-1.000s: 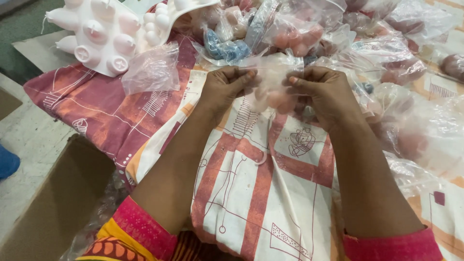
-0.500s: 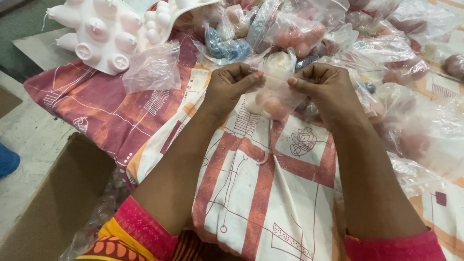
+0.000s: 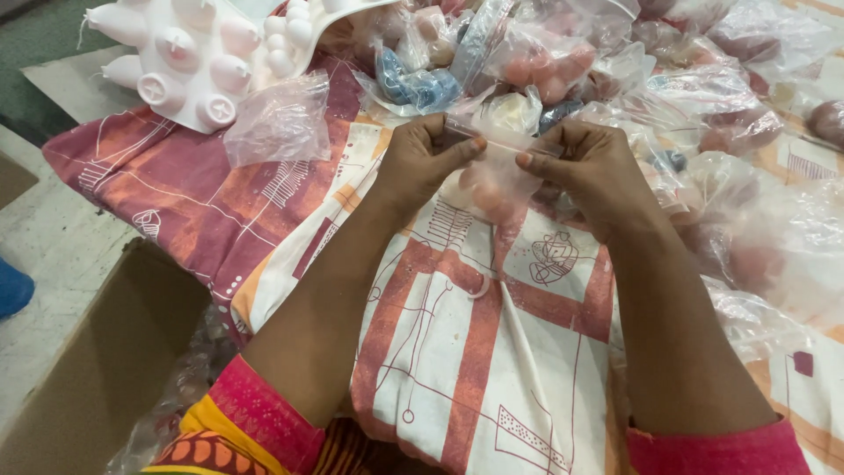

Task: Packing small plastic components into zip-lock bags and a box.

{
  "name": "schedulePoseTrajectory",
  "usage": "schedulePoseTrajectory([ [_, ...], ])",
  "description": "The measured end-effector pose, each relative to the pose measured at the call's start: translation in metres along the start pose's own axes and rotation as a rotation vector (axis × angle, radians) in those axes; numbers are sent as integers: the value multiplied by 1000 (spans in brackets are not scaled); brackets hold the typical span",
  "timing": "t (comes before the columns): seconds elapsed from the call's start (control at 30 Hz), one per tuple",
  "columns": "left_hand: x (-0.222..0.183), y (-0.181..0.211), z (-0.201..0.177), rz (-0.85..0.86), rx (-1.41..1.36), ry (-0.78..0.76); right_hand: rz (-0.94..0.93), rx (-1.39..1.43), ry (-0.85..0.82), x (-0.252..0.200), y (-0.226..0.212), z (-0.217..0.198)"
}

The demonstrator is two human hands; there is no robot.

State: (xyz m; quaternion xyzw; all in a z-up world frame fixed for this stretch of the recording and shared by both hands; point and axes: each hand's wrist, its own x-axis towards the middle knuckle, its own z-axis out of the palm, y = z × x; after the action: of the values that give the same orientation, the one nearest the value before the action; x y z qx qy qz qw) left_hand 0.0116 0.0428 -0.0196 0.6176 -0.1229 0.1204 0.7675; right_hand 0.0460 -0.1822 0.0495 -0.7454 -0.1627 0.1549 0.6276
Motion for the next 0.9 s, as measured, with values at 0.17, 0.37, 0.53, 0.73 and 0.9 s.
schedulePoseTrajectory([
  [0.17,1,-3,2,-6,25,3,-87,72,-59,7,15,-2],
  [0.37,-2,1,2,8,15,-16,-134,99,-71,9,22,-1],
  [0.53,-2,4,5,-13,45,-17,-66,92,-54,6,13,-3],
  [0.73,-2,5,5,24,12,3,58,57,0,4,7,-2],
  [0.9,2,-1,-3,29,-2,51,81,17,45,4,7,-4],
])
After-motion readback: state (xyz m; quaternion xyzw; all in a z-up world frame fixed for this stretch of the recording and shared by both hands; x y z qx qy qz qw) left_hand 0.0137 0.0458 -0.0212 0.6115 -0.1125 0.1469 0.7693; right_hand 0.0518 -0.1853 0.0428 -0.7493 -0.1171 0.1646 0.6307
